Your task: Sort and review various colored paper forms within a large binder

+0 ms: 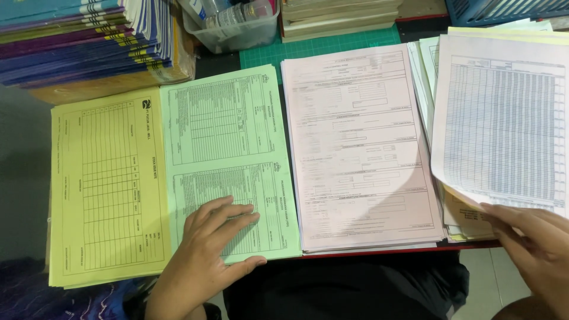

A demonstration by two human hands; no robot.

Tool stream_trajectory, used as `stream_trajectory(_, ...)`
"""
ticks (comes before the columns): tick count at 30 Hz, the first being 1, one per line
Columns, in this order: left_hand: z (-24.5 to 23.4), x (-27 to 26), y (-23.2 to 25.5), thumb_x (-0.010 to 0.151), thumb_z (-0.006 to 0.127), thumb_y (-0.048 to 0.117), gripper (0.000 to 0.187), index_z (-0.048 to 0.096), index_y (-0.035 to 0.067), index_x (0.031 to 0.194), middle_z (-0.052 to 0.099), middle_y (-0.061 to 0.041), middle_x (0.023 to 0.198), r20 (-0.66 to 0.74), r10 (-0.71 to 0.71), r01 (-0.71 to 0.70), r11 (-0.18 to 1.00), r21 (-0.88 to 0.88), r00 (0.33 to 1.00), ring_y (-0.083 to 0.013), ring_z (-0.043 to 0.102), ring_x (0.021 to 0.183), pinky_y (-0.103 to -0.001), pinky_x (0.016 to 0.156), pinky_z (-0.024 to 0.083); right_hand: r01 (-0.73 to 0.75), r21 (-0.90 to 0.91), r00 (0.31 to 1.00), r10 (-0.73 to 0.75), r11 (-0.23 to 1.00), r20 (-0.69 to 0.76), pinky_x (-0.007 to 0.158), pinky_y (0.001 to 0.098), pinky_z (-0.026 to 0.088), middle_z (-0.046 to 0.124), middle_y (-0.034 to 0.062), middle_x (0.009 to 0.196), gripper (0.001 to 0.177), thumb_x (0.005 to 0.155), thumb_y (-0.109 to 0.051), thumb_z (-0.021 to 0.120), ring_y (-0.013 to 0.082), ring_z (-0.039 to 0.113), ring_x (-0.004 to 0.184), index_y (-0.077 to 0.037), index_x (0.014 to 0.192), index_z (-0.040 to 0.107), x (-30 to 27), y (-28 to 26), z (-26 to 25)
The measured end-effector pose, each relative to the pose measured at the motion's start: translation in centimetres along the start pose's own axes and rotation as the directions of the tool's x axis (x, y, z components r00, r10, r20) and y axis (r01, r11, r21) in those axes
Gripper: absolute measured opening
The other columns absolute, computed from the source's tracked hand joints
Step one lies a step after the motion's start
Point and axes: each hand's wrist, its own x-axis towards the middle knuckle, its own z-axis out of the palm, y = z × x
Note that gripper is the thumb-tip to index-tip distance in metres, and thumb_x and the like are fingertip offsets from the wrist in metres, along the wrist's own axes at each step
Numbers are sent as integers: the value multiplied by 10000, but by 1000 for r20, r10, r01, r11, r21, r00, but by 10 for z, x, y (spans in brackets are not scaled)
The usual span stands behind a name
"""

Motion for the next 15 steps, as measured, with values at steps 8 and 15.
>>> stream_trajectory(8,0,1,2,790,823,516,644,670,176,1315,642,30,1367,-17,2,-2,1000,-8,1000,-290,459,1388,-536,1085,344,178,147,967,-145,973,-211,870,362,567,755,172,1033,237,910,4,746,272,709,960,25,1146,751,12,-33,-17)
stream_trajectory(15,3,-2,0,786,820,525,627,684,187,1297,649,22,1369,-57,23,-22,1000,19,998,-290,478,1385,-546,1104,316,-278,320,940,324,906,-102,908,421,501,725,172,1166,247,1120,-183,650,285,649,1047,-2,1245,761,11,-12,0)
